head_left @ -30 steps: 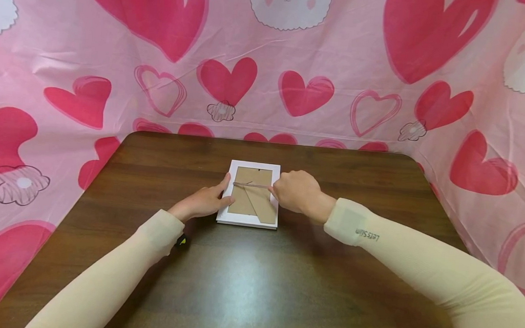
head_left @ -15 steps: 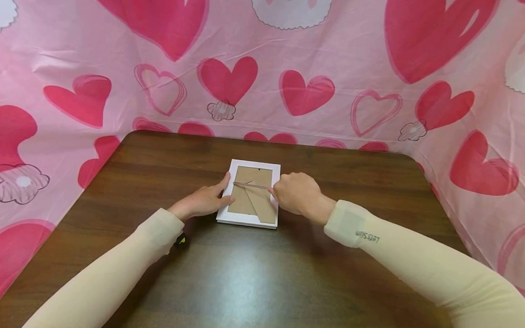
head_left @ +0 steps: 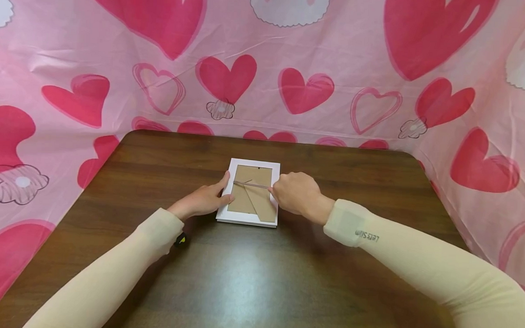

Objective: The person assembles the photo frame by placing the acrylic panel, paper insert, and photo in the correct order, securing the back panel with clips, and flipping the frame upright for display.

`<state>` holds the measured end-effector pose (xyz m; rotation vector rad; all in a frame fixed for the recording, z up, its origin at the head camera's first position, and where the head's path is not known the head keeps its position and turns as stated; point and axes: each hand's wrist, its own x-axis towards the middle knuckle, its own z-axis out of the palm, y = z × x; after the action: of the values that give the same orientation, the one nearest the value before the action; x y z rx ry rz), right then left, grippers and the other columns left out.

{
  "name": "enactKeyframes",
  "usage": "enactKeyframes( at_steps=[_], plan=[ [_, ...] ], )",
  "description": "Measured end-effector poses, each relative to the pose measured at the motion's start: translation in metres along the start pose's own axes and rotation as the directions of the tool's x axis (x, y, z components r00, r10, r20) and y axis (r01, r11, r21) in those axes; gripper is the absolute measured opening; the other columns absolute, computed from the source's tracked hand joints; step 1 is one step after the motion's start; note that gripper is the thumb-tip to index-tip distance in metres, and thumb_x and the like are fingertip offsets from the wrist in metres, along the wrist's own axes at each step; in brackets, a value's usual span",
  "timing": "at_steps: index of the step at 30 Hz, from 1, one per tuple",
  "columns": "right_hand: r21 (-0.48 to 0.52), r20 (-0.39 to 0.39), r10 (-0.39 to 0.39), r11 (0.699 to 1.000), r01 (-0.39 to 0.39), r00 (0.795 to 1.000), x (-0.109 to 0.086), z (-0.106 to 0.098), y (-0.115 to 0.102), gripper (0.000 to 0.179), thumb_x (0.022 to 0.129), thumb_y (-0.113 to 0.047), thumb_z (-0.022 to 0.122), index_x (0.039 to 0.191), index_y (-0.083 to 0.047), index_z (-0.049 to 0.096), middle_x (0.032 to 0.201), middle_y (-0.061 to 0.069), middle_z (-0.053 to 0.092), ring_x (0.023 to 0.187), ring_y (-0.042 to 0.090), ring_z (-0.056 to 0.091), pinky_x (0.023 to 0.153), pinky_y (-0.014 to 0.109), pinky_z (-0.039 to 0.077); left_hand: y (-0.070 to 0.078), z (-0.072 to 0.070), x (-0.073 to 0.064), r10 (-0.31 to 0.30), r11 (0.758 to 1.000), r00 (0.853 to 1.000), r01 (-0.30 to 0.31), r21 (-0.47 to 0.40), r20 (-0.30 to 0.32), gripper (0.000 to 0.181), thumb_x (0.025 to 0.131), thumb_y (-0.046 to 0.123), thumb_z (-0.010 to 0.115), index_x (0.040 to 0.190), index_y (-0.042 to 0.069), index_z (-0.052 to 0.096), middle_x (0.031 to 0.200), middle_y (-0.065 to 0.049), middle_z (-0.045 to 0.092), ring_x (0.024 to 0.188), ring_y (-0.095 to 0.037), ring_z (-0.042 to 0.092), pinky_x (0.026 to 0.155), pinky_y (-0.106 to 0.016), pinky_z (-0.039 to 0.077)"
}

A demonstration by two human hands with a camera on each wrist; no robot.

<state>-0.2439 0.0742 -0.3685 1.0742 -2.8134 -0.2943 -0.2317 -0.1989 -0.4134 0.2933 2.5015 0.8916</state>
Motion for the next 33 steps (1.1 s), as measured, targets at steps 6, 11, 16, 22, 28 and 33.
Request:
enactKeyframes(
  at_steps=[6, 11, 16, 22, 28, 33],
  plan=[
    [-0.02, 0.017, 0.002, 1.0, -0.002, 1.0, -0.003, -0.001, 0.0, 0.052, 0.11, -0.032, 0.056, 0.064, -0.01, 0.066, 0.064, 0.008, 0.066, 0.053, 0.026, 0.064, 0.054, 0.045, 0.061, 0.0, 0.001, 0.002, 0.004, 1.0, 1.0, -0.004, 0.002, 0.008, 0.084, 0.112, 0.039, 0.051, 0.171, 0.014, -0.003, 0.174, -0.021, 0.017, 0.158, -0.046, 0.023, 0.127, -0.065, 0.022],
    [-0.023, 0.02, 0.009, 1.0, -0.008, 1.0, -0.005, 0.001, 0.001, 0.051, 0.11, -0.033, 0.056, 0.066, -0.009, 0.068, 0.066, 0.009, 0.068, 0.056, 0.027, 0.066, 0.053, 0.045, 0.061, 0.0, 0.0, 0.001, 0.01, 1.0, 1.0, -0.01, 0.011, 0.002, 0.083, 0.112, 0.039, 0.051, 0.171, 0.013, -0.003, 0.173, -0.022, 0.019, 0.158, -0.046, 0.024, 0.127, -0.064, 0.022],
    [0.006, 0.051, 0.025, 1.0, -0.026, 0.998, -0.007, 0.006, 0.0, 0.051, 0.11, -0.034, 0.055, 0.068, -0.01, 0.069, 0.065, 0.008, 0.067, 0.056, 0.027, 0.066, 0.052, 0.046, 0.061, 0.001, 0.0, 0.001, 0.012, 1.0, 1.0, -0.012, 0.023, 0.0, 0.083, 0.112, 0.039, 0.051, 0.171, 0.013, -0.002, 0.173, -0.022, 0.019, 0.158, -0.046, 0.024, 0.127, -0.064, 0.022],
    [0.006, 0.048, 0.038, 0.999, -0.038, 0.998, -0.008, 0.01, -0.005, 0.048, 0.11, -0.033, 0.056, 0.07, -0.009, 0.07, 0.066, 0.008, 0.067, 0.057, 0.026, 0.067, 0.052, 0.045, 0.061, -0.002, 0.001, 0.004, 0.008, 1.0, 1.0, -0.008, 0.027, 0.001, 0.083, 0.112, 0.04, 0.05, 0.17, 0.013, -0.003, 0.174, -0.021, 0.017, 0.159, -0.045, 0.023, 0.127, -0.064, 0.021],
    [-0.006, 0.038, 0.058, 0.998, -0.058, 0.998, -0.014, 0.016, -0.015, 0.044, 0.11, -0.031, 0.058, 0.073, -0.011, 0.07, 0.064, 0.006, 0.067, 0.054, 0.025, 0.066, 0.048, 0.046, 0.06, -0.003, 0.001, 0.004, 0.008, 1.0, 1.0, -0.008, 0.017, 0.008, 0.085, 0.111, 0.043, 0.051, 0.17, 0.015, -0.003, 0.174, -0.021, 0.016, 0.159, -0.045, 0.022, 0.127, -0.066, 0.02],
    [0.005, 0.048, 0.059, 0.998, -0.059, 0.997, -0.018, 0.021, -0.02, 0.032, 0.106, -0.017, 0.061, 0.076, -0.012, 0.07, 0.067, 0.006, 0.067, 0.053, 0.025, 0.065, 0.045, 0.046, 0.059, -0.006, -0.001, 0.005, 0.01, 1.0, 1.0, -0.01, 0.007, 0.004, 0.091, 0.108, 0.051, 0.055, 0.171, 0.018, -0.001, 0.174, -0.021, 0.018, 0.159, -0.046, 0.023, 0.125, -0.069, 0.021]
  ],
)
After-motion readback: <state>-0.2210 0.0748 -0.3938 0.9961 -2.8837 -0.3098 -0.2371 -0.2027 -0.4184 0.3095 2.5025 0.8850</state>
